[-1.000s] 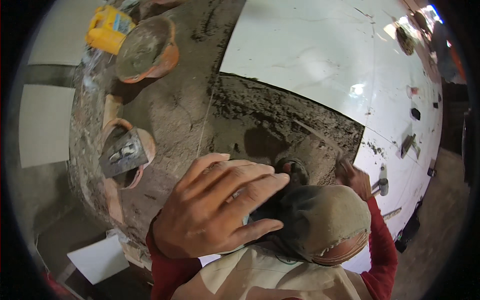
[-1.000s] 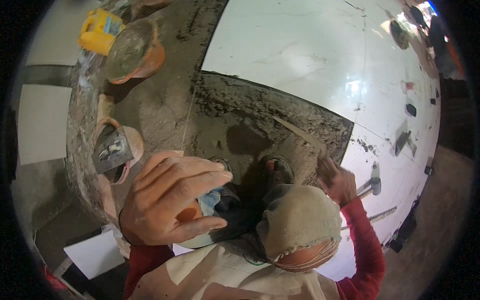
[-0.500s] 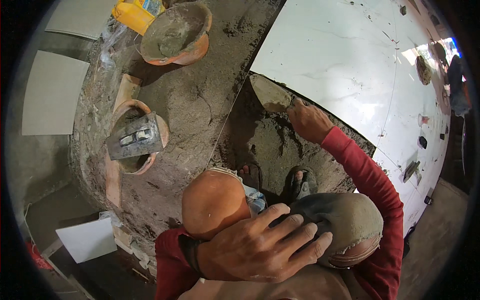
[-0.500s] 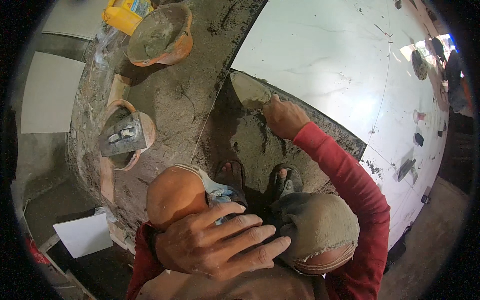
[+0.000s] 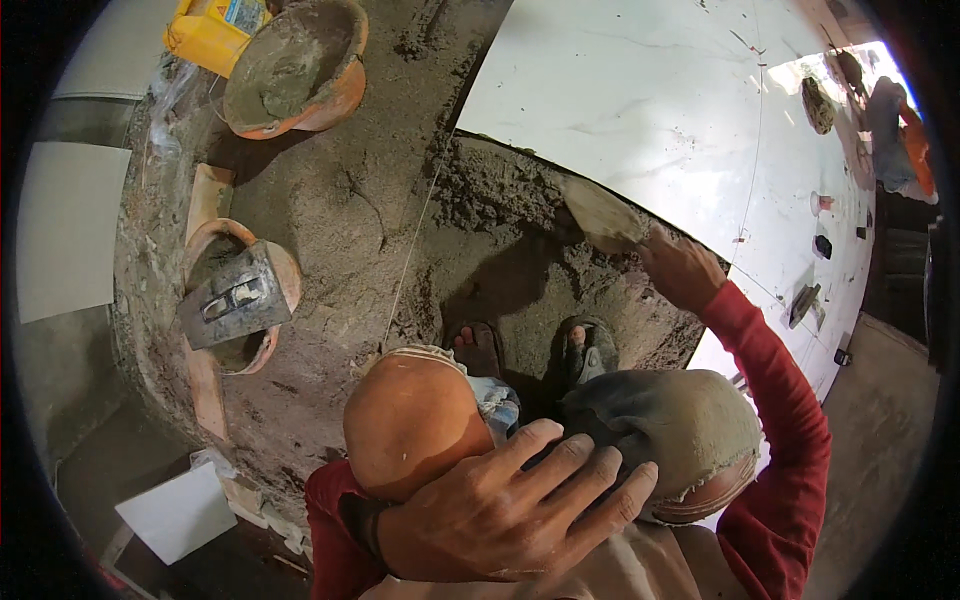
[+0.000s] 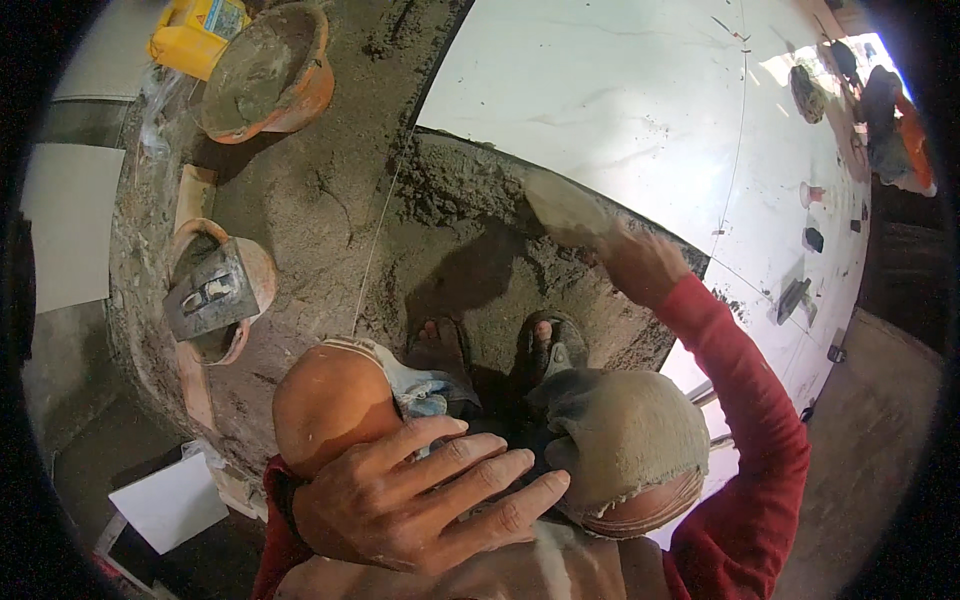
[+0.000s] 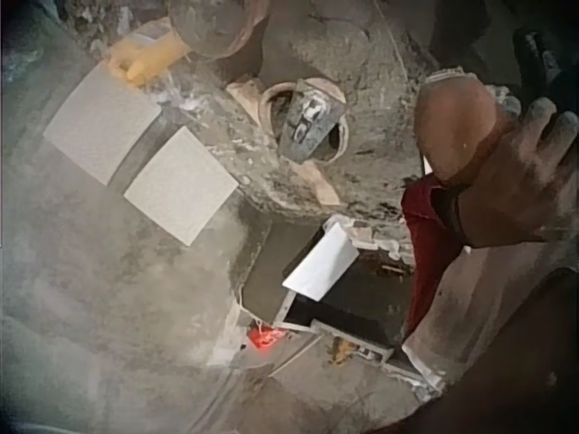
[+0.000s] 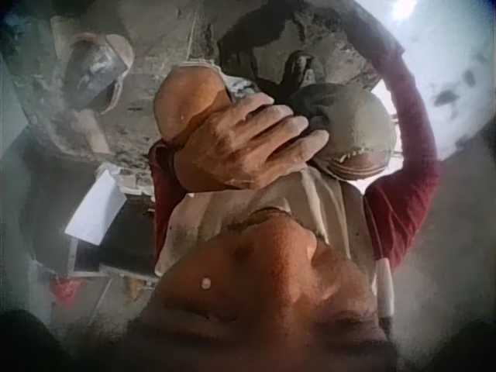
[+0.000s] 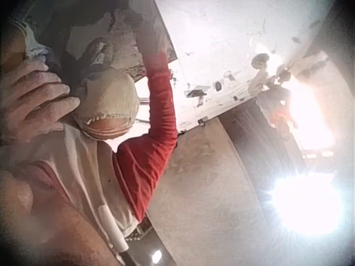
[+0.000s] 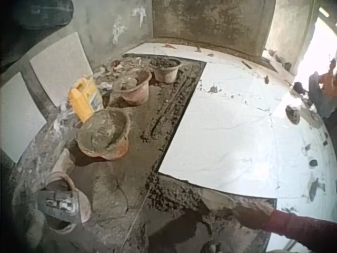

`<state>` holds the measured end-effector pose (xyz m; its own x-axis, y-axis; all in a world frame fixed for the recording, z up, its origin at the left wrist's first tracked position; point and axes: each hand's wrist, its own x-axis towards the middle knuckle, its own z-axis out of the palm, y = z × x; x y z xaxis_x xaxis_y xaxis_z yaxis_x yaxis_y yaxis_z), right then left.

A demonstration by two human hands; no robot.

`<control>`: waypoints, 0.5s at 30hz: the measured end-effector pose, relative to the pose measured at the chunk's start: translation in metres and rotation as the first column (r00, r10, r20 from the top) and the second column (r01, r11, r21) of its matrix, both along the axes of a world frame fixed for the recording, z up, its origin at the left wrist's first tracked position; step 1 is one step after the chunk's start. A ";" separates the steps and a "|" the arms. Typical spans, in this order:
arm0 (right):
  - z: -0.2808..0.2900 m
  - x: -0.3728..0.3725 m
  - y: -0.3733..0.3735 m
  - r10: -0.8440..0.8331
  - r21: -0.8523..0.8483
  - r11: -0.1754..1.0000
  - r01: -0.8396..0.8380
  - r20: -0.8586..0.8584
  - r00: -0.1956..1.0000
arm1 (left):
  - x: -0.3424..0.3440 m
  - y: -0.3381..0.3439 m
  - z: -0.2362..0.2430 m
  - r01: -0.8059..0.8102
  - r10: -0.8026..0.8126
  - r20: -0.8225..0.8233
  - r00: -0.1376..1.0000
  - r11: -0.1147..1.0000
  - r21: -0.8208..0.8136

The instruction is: The person places a large white tile onto a bed of mortar, taps it with a rubber mallet to level it, and uses a trowel to spread and clear mortar in the adjacent gap.

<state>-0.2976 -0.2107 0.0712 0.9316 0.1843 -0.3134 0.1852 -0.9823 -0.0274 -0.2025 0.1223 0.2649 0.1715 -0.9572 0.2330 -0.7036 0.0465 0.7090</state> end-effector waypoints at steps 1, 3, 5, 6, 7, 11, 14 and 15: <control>0.012 -0.011 -0.004 -0.085 0.016 0.996 0.087 -0.080 0.993 | 0.001 0.000 0.001 0.015 -0.015 0.014 1.000 0.999 0.036; 0.027 -0.031 -0.016 -0.232 0.073 0.965 0.250 -0.199 0.952 | 0.002 0.001 0.005 0.040 -0.042 0.041 0.998 0.998 0.054; 0.030 -0.038 -0.015 -0.282 0.136 0.938 0.320 -0.238 0.929 | 0.001 0.005 0.007 0.063 -0.070 0.076 0.995 0.994 0.086; 0.029 -0.038 -0.010 -0.309 0.252 0.894 0.370 -0.251 0.917 | -0.002 0.008 0.007 0.053 -0.059 0.077 0.995 0.996 0.078; 0.031 -0.042 -0.010 -0.346 0.346 0.835 0.429 -0.276 0.897 | -0.004 0.009 0.006 0.054 -0.058 0.066 0.996 0.997 0.055; -0.018 -0.006 0.039 -0.349 0.455 0.820 0.347 -0.082 0.934 | -0.001 0.002 0.008 0.041 -0.043 0.057 0.997 0.998 0.039; -0.074 0.030 0.077 -0.381 0.466 0.825 0.319 0.042 0.923 | -0.004 -0.002 0.013 0.049 -0.061 0.133 0.989 0.994 0.097; -0.072 0.033 0.090 -0.384 0.473 0.819 0.325 0.031 0.923 | -0.008 -0.002 0.013 0.021 -0.026 0.052 0.998 0.996 0.092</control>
